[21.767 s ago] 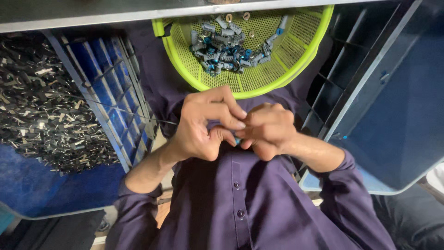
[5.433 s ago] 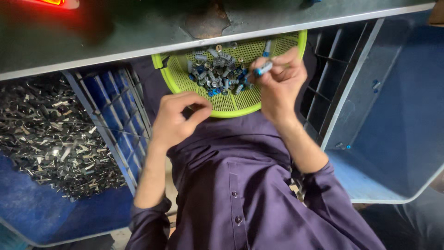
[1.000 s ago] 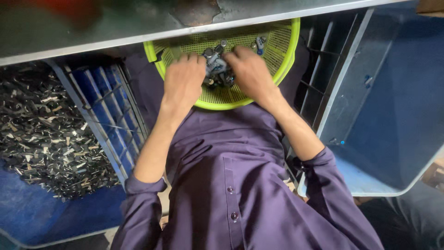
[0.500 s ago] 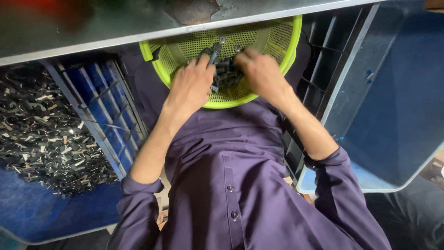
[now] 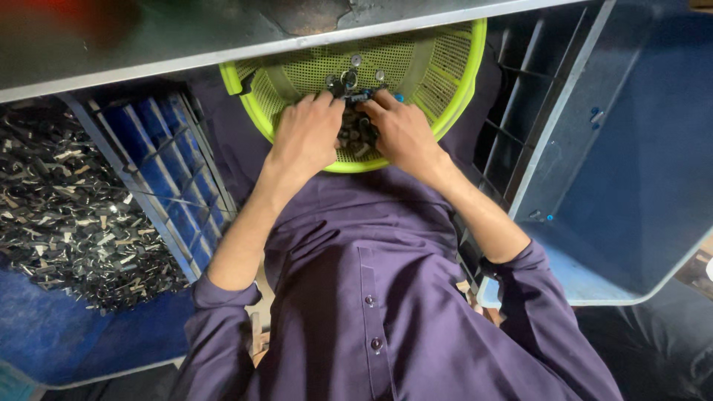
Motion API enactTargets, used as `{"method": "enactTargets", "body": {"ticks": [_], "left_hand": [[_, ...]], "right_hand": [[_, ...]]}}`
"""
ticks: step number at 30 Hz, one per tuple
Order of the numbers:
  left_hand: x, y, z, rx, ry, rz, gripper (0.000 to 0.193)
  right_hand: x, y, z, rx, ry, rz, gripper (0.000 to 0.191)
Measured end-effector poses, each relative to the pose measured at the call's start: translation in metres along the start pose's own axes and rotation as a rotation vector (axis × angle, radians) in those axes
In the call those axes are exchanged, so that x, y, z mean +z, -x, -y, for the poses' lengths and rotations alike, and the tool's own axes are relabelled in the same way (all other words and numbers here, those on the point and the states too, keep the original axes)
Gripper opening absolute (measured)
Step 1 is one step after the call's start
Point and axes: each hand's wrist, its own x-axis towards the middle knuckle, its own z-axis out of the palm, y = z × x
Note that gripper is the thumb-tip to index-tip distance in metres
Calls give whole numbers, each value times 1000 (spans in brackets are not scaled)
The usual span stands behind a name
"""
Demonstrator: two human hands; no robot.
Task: The person picks small cylindrical parts with blue ends from a green basket, inspects them by hand, and places them into a cardboard box on the workbench. The person occasionally gathers parts in both hands and transfers them to the box.
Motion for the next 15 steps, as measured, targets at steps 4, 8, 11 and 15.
{"method": "enactTargets", "body": {"ticks": [4, 8, 11, 15], "left_hand": [[0, 7, 6, 5, 57, 2, 29], [-3, 11, 8, 105, 86, -21, 23], [-6, 11, 9, 115, 136, 66, 16], [-12, 14, 8, 120, 162, 116, 12]], "right_hand": [[-4, 6, 4, -31, -122, 15, 42], [-8, 8, 15, -25, -166, 40, 71], [-4, 5, 25, -55, -100, 19, 90], [-1, 4, 27, -94, -131, 25, 67]]}}
